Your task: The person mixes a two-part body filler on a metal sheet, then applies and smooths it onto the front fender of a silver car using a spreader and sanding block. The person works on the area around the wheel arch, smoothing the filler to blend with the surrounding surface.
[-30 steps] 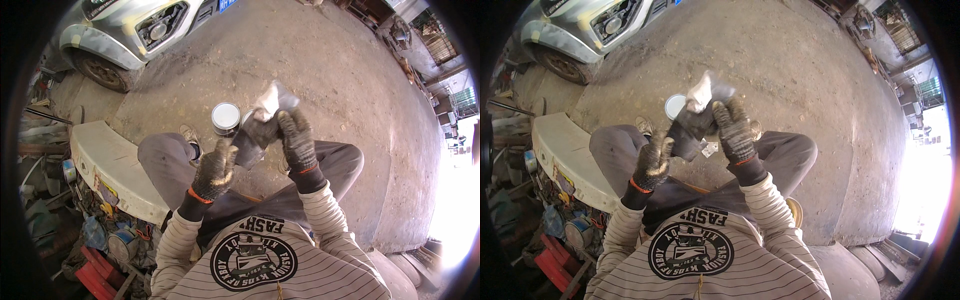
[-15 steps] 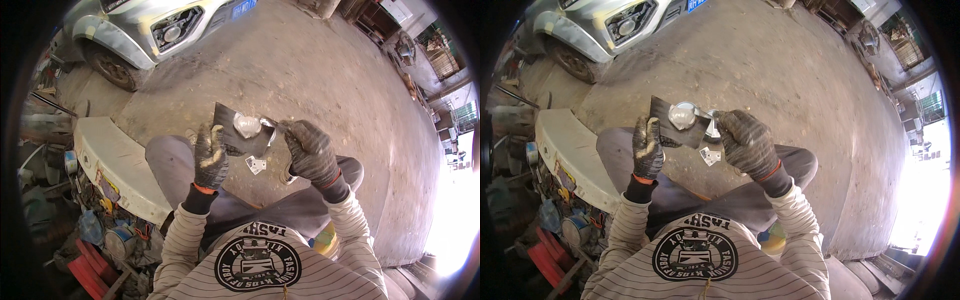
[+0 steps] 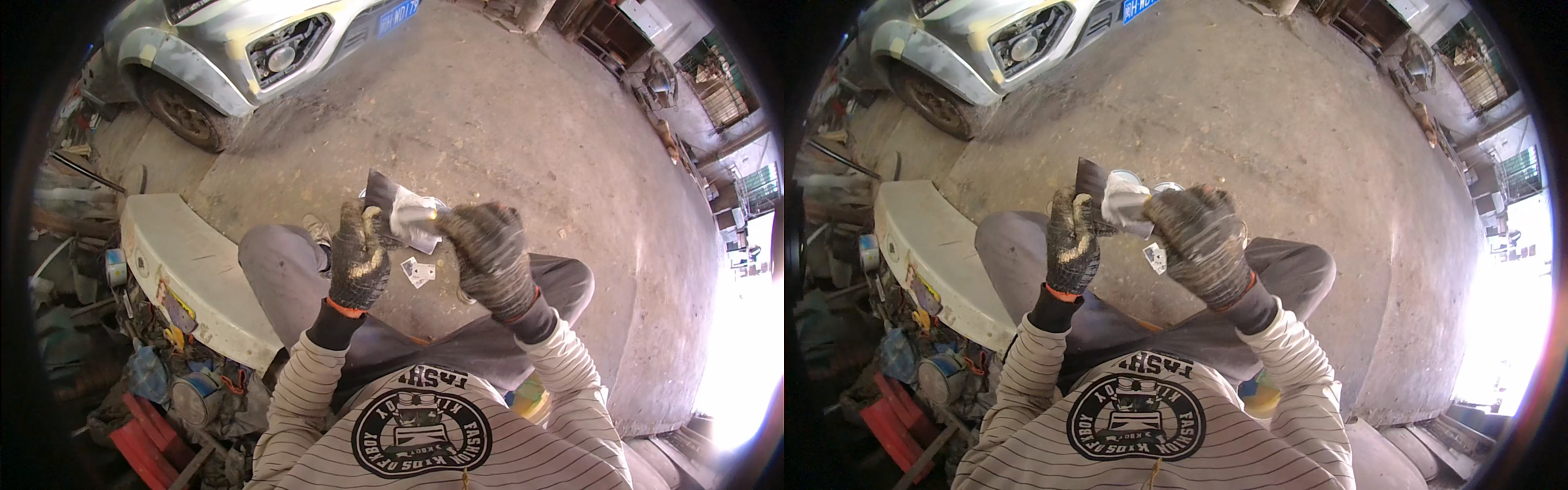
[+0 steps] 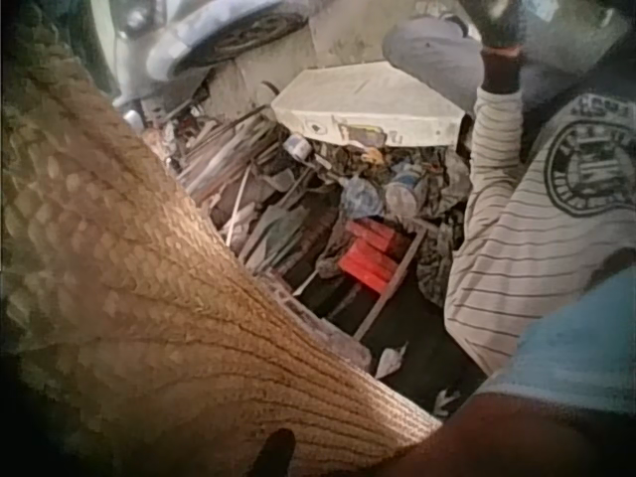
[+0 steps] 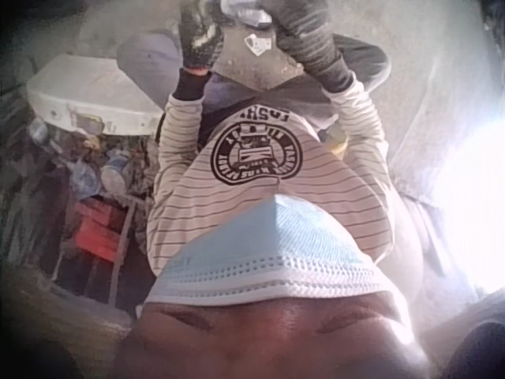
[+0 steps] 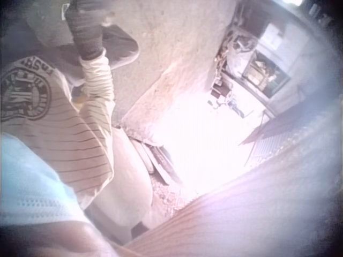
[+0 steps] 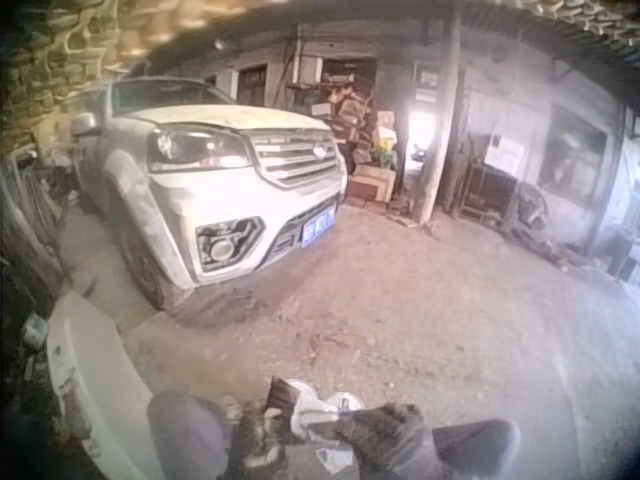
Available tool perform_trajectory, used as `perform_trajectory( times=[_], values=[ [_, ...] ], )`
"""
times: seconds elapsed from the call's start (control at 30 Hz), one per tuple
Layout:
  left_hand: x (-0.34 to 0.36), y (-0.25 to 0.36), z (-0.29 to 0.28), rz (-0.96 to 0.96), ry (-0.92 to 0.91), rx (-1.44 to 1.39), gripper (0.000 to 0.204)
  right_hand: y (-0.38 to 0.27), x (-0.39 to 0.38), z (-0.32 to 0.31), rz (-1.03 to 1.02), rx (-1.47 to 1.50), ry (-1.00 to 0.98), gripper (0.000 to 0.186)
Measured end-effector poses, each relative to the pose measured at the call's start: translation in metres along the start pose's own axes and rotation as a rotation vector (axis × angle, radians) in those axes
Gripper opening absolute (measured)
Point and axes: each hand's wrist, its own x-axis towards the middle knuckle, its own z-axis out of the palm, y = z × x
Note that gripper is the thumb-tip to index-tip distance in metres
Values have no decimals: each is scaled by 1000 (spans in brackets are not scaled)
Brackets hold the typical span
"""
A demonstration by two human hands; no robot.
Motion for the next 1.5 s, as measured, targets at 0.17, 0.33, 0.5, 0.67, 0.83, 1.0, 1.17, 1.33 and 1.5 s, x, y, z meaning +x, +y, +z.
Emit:
perform_trajectory(
  times=[0.17, 0.33, 0.5, 0.67, 0.83, 1.0, 1.17, 1.33, 1.5],
  values=[
    [-2, -12, -6, 146, 33, -114, 28, 19, 10, -6, 55, 345, 26, 44],
    [-4, -36, -18, 252, 10, 116, 38, 37, 6, -12, 27, 222, -104, 25],
    [-3, -30, -13, 304, 217, 329, 30, 35, -5, -1, 416, 461, 95, 19],
    [1, 3, -11, 258, 218, 185, 11, 20, -23, 38, 864, 684, -118, 31],
    [-4, 18, -6, 78, 0, -102, 14, 24, -24, 56, 898, 870, -253, 32],
    [-8, 5, -8, 402, -60, 92, 12, 22, -8, 46, 828, 821, -205, 27],
    [-14, -13, -24, 529, 63, 489, 34, 23, 10, 20, 742, 981, 161, 20],
    [-13, -25, -28, 524, 74, 527, 31, 14, 19, -4, 549, 1041, 106, 21],
    [-6, -27, -21, 424, 133, 581, 34, 13, 27, -32, 308, 582, -270, 20]
  ],
)
